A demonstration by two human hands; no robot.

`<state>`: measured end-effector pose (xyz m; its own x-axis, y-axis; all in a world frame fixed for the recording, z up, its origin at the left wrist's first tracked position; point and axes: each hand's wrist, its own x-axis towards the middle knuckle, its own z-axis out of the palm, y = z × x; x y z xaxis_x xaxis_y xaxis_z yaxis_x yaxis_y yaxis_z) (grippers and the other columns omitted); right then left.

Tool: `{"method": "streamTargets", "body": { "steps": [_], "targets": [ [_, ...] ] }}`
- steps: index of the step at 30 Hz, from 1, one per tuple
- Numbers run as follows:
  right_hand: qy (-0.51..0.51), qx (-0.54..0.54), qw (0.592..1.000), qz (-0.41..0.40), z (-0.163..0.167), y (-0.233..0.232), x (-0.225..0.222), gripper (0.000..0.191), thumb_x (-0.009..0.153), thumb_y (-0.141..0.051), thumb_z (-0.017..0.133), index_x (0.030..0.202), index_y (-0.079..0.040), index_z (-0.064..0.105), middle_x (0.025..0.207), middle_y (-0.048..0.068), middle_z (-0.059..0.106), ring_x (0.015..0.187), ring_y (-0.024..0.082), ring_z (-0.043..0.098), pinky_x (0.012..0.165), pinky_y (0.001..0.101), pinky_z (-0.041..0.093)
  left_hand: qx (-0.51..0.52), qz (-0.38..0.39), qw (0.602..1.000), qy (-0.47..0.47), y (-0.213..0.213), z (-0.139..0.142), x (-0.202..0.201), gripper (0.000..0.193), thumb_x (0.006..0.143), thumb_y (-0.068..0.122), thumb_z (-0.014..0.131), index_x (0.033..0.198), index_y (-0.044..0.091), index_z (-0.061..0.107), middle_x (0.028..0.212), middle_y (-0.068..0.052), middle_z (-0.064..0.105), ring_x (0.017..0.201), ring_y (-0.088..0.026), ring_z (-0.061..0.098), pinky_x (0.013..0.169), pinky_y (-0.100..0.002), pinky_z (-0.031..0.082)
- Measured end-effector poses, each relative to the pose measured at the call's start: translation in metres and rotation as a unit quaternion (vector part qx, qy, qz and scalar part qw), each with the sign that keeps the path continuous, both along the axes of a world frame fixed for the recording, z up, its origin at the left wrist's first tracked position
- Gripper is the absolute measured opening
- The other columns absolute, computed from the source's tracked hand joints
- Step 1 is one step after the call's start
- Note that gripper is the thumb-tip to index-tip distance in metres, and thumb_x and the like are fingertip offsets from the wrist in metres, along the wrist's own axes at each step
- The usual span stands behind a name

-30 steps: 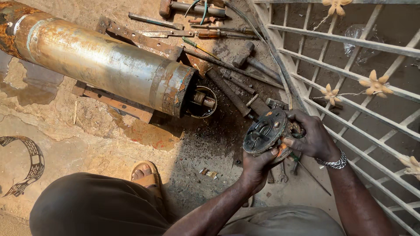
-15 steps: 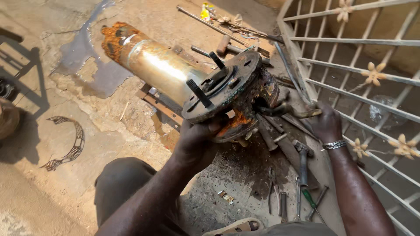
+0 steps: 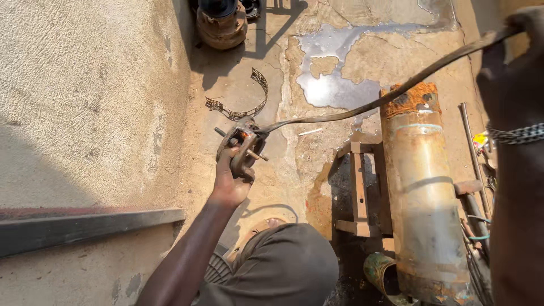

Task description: The person works on a large rusty submersible pump cylinder lying on wooden blocks, prying at the end cover with a screwdriver and tapping it with a hammer to loosen it. They then pull the end cover and internal motor component free from the housing and lift the extracted part away.

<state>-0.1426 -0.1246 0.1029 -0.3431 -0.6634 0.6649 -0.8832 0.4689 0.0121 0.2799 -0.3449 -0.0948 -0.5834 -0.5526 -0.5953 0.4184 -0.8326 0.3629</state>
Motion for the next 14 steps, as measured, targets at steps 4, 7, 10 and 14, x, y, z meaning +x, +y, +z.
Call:
{"method": "streamTargets", "body": {
  "steps": [4,7,10,14],
  "targets": [
    [-0.064,0.041,0.97,0.229,0.002,-0.11,0.079,0.061,0.082,-0.008,0.085,0.138,-0.009,0.062,0.153,0.022,0.039,0.129,0.041,0.056,0.1,0.0453,0.057,-0.01,0.091,0.996,0.02,-0.039,-0.039,0.023,0.046,0.084,0.029,0.059,0.127,0.017,0.07,0.119,-0.001,0.074,0.097,-0.013,0.069,0.052,-0.015,0.043],
    [-0.125,0.146,0.956,0.223,-0.018,-0.097,0.113,0.06,0.089,-0.016,0.083,0.145,-0.017,0.06,0.161,0.015,0.042,0.136,0.034,0.057,0.105,0.0421,0.056,0.024,0.186,0.982,-0.028,-0.075,-0.063,0.018,0.041,0.085,0.031,0.056,0.123,0.02,0.07,0.12,0.001,0.073,0.1,-0.019,0.072,0.054,-0.018,0.042],
    [-0.251,0.18,0.928,0.207,-0.043,-0.029,0.134,0.057,0.078,-0.015,0.081,0.133,-0.017,0.065,0.153,0.011,0.049,0.121,0.029,0.064,0.095,0.0418,0.059,0.071,0.233,0.965,-0.097,-0.115,-0.083,0.017,0.037,0.091,0.037,0.057,0.124,0.024,0.068,0.119,0.004,0.071,0.096,-0.014,0.067,0.059,-0.021,0.044],
    [-0.281,0.133,0.939,0.148,-0.078,0.059,0.136,0.05,0.075,-0.014,0.081,0.124,-0.015,0.068,0.145,0.009,0.056,0.12,0.03,0.066,0.095,0.0395,0.06,0.036,0.216,0.966,-0.141,-0.153,-0.109,0.005,0.039,0.094,0.042,0.056,0.126,0.024,0.07,0.117,0.003,0.071,0.089,-0.01,0.062,0.063,-0.02,0.046]
  ]
}}
